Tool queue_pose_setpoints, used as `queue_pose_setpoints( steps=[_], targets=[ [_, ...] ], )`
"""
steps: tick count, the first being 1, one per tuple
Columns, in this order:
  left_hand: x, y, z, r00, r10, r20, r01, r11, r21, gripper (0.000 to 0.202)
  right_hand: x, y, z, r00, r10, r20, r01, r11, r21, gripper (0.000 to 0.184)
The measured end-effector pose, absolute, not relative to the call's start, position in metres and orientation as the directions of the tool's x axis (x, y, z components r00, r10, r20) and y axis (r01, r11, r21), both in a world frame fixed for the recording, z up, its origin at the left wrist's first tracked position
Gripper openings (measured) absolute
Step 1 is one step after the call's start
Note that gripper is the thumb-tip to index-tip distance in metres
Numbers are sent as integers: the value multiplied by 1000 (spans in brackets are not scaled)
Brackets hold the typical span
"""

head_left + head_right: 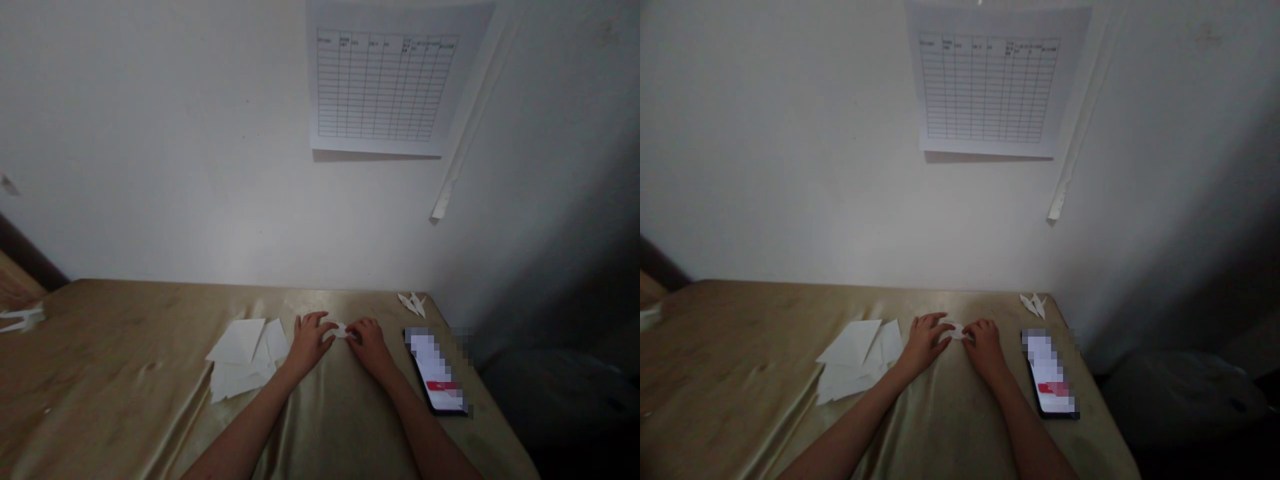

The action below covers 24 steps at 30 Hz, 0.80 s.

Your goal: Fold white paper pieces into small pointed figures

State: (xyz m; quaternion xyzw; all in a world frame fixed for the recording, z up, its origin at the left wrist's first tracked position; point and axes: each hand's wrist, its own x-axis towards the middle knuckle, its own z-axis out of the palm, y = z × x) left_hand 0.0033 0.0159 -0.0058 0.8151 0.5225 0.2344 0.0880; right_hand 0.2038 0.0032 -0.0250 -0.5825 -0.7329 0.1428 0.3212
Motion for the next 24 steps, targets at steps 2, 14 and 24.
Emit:
queue_pose_setpoints(
  steps=[2, 14, 24],
  targets=[
    [3, 16, -7, 357, 885, 298, 802, -454, 388, 31, 204, 4, -25, -116, 946, 303, 763, 280, -583, 15],
    [3, 17, -9, 348, 897, 274, 811, -434, 392, 26, 204, 3, -23, -121, 934, 337, 766, 304, -566, 14],
    [4, 15, -7, 331, 904, 272, 810, -420, 410, 23, 200, 3, -23, -101, 948, 303, 648, 294, -703, 20]
  ],
)
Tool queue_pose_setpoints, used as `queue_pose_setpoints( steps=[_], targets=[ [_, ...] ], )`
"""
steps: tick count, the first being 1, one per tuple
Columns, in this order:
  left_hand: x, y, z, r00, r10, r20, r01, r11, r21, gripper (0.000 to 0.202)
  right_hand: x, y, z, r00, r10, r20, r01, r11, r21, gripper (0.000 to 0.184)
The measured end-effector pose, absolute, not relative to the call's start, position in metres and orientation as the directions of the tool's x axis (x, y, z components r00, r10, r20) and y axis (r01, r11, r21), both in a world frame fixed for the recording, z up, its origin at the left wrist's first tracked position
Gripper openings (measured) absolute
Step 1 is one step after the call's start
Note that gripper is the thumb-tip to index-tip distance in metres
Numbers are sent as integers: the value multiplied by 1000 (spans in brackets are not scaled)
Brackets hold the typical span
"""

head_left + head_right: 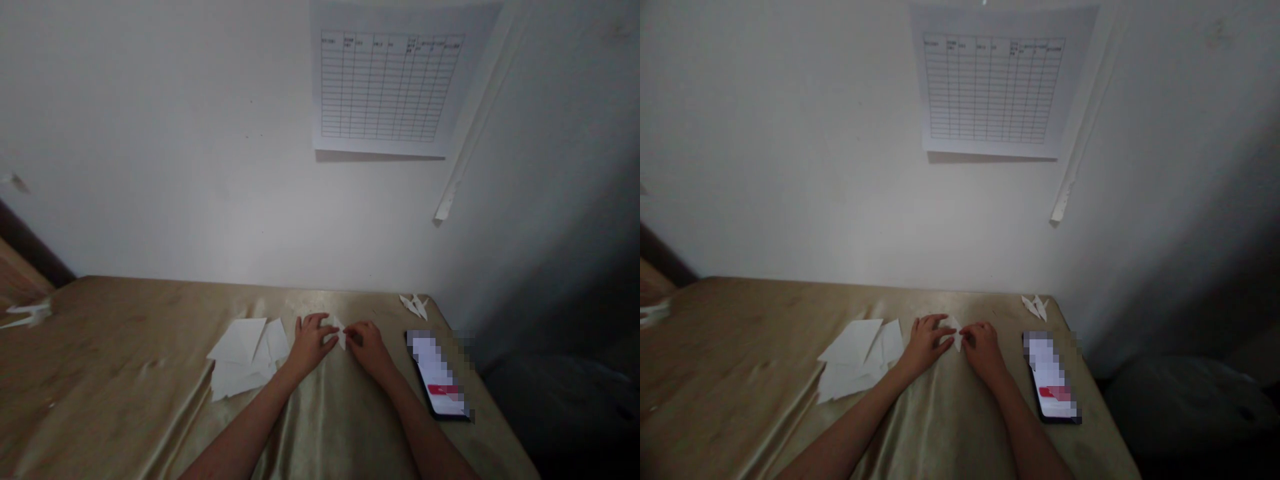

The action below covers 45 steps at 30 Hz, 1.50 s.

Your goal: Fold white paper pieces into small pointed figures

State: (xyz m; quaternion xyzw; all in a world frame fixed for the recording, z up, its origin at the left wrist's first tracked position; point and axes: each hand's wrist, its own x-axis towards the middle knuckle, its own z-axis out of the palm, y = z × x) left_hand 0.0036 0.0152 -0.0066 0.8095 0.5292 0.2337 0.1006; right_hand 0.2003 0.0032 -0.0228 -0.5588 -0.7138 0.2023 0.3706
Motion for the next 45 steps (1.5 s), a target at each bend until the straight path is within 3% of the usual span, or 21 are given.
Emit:
queue_pose_setpoints(
  steps=[9, 15, 22, 36, 45],
  targets=[
    [10, 10, -7, 322, 915, 242, 840, -394, 373, 40, 201, 4, -23, -91, 954, 287, 609, 281, -741, 29],
    [15, 9, -4, 326, 927, 185, 849, -373, 375, 45, 202, 4, -21, -104, 937, 334, 667, 315, -675, 29],
    [10, 11, -5, 348, 920, 180, 830, -391, 397, 44, 205, 5, -19, -131, 927, 351, 708, 335, -621, 36],
    [10, 15, -8, 298, 930, 217, 841, -363, 402, 27, 202, 7, -23, -192, 917, 351, 754, 367, -544, 20],
    [9, 18, -12, 304, 923, 235, 845, -375, 380, 17, 200, 4, -17, -215, 910, 354, 778, 379, -502, 23]
  ],
)
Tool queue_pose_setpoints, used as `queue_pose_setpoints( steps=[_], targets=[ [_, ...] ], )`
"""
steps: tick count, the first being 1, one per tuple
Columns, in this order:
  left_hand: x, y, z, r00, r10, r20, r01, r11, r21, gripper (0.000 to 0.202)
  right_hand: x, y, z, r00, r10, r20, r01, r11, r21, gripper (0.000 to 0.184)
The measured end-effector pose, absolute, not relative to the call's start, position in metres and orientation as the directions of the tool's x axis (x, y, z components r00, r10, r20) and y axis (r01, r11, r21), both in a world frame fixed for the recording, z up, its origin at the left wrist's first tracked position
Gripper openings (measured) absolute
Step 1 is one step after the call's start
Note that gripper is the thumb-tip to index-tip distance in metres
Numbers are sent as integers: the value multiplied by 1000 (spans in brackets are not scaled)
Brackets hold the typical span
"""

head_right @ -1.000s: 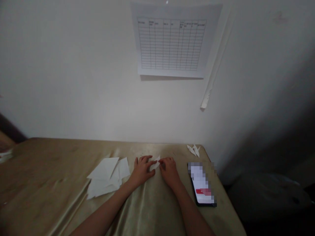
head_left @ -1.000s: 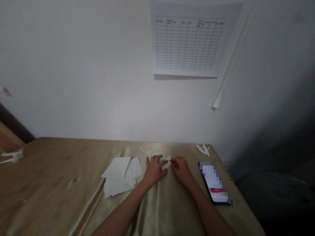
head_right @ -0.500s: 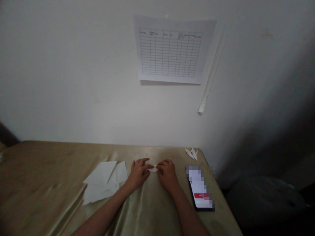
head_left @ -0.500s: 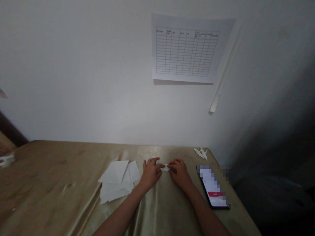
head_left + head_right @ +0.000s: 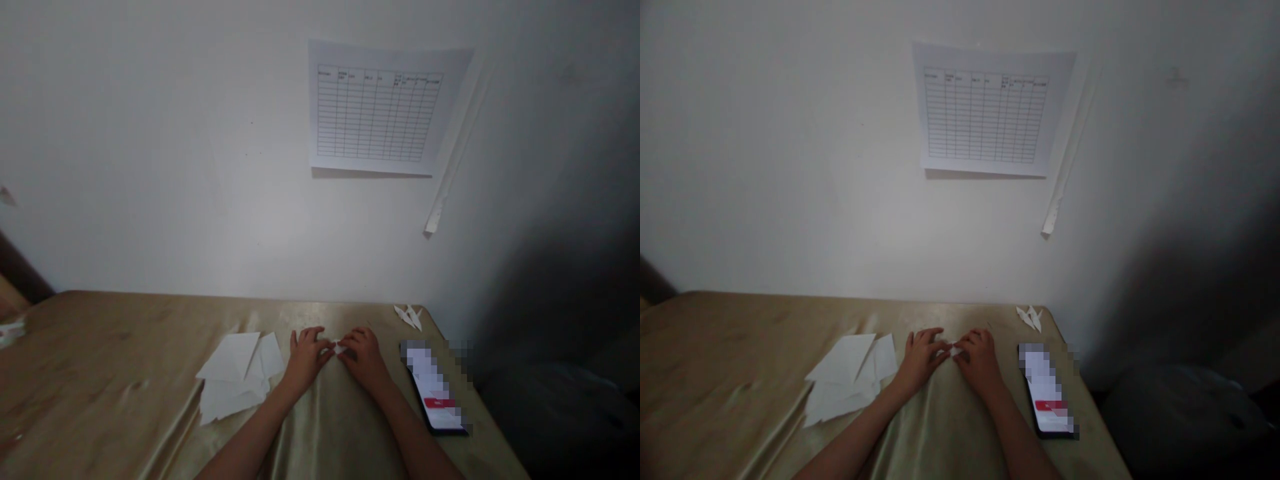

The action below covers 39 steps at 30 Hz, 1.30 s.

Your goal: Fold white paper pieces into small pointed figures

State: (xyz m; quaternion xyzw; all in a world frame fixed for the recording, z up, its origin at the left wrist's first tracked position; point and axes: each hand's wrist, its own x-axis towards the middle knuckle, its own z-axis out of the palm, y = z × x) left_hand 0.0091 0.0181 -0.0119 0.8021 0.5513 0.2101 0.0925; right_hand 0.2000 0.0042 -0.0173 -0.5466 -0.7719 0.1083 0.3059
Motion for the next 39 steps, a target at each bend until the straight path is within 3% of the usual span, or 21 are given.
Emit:
queue_pose_setpoints(
  steps=[5, 15, 27, 39],
  targets=[
    [9, 20, -14, 305, 922, 237, 837, -378, 395, 16, 200, 4, -18, -213, 913, 349, 787, 372, -492, 13],
    [8, 20, -15, 289, 925, 245, 843, -368, 392, 15, 195, 6, -20, -198, 912, 361, 828, 352, -437, 11],
    [10, 21, -11, 252, 942, 220, 848, -324, 419, 15, 198, 9, -23, -108, 944, 311, 812, 264, -520, 5],
    [15, 20, -8, 214, 945, 249, 855, -304, 420, 14, 198, 10, -29, -54, 948, 314, 824, 220, -522, 7]
  ],
)
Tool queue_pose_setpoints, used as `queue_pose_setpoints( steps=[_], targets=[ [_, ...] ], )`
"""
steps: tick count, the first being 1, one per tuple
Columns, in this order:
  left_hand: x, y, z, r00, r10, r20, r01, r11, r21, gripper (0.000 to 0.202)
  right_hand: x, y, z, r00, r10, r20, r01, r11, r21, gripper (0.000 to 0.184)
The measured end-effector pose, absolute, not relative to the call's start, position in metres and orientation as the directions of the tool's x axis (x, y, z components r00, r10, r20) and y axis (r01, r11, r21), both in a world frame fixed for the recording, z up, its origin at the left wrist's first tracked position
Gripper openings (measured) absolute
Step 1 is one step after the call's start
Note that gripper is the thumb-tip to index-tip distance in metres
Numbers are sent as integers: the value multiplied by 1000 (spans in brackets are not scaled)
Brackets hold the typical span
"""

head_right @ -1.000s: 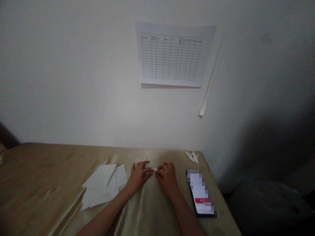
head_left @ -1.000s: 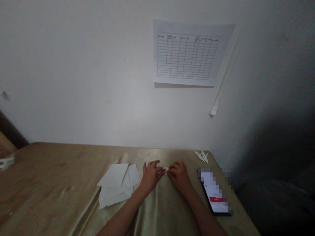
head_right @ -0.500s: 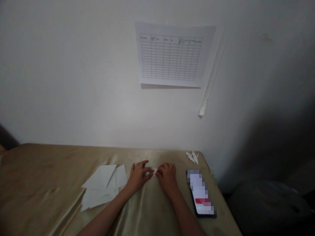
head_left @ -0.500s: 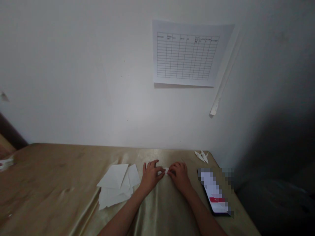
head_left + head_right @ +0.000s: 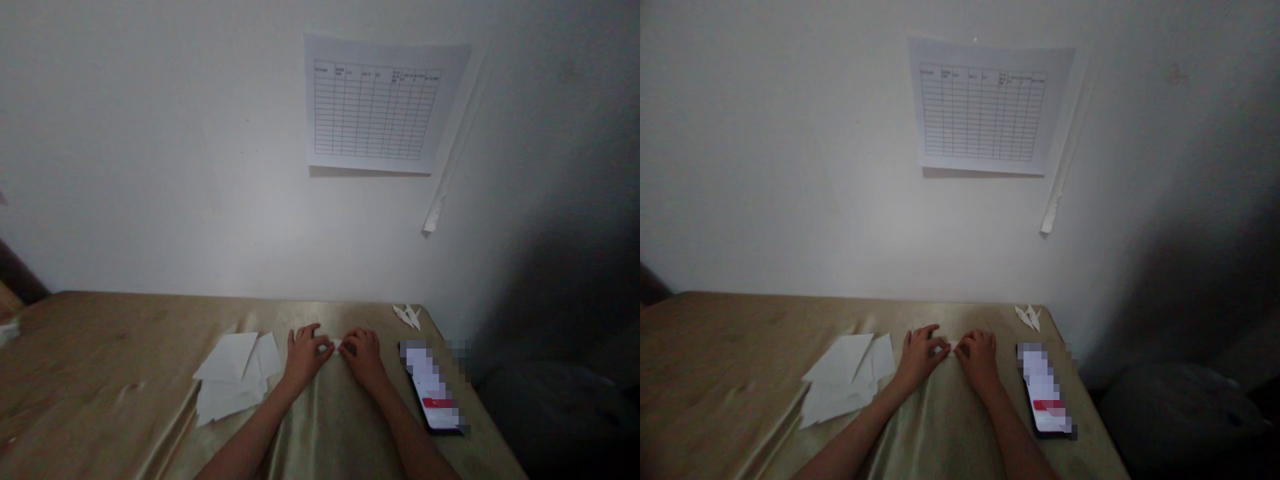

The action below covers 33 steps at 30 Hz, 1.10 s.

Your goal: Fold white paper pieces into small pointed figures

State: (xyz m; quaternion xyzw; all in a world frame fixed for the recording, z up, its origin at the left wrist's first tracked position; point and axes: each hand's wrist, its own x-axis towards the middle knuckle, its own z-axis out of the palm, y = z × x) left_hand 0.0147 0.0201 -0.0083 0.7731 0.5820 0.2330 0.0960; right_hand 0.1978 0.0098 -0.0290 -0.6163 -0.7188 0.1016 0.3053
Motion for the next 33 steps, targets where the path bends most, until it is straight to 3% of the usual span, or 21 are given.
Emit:
queue_pose_setpoints(
  steps=[33],
  targets=[
    [18, 21, -5, 185, 952, 244, 877, -272, 396, 13, 185, 13, -22, 110, 961, 254, 844, 45, -535, 8]
  ],
)
